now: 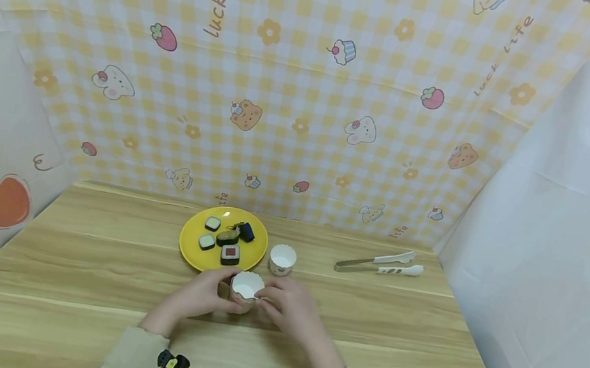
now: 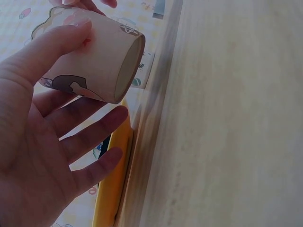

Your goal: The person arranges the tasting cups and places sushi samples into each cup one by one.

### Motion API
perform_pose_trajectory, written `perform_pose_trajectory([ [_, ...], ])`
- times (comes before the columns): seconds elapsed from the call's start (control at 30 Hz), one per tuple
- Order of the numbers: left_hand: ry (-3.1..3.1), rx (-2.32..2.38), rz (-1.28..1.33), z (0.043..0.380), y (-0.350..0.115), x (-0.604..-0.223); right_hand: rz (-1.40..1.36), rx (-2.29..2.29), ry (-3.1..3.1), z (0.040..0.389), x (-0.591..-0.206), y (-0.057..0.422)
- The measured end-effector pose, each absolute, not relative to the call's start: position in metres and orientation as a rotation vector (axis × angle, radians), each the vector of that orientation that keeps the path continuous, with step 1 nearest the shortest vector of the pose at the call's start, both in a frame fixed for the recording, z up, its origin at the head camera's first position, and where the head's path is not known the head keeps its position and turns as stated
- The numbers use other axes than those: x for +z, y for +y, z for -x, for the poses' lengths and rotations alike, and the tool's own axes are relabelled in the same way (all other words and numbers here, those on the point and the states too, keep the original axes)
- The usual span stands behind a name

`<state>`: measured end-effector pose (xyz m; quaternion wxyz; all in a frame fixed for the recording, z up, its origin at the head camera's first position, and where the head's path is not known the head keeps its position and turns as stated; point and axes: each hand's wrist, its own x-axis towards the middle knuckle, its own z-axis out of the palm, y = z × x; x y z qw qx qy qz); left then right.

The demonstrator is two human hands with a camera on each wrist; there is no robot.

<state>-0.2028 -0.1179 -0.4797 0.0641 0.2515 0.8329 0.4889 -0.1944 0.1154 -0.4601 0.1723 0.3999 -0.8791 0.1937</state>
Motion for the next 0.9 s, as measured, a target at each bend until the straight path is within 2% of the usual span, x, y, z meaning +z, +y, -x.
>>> perform_pose_trajectory([
  [0.9,2.512,1.461,-0.741,0.2031,-0.1167,-0.4806,-1.121,0.600,-2.428,0.1927,-0.4578,0.1146],
])
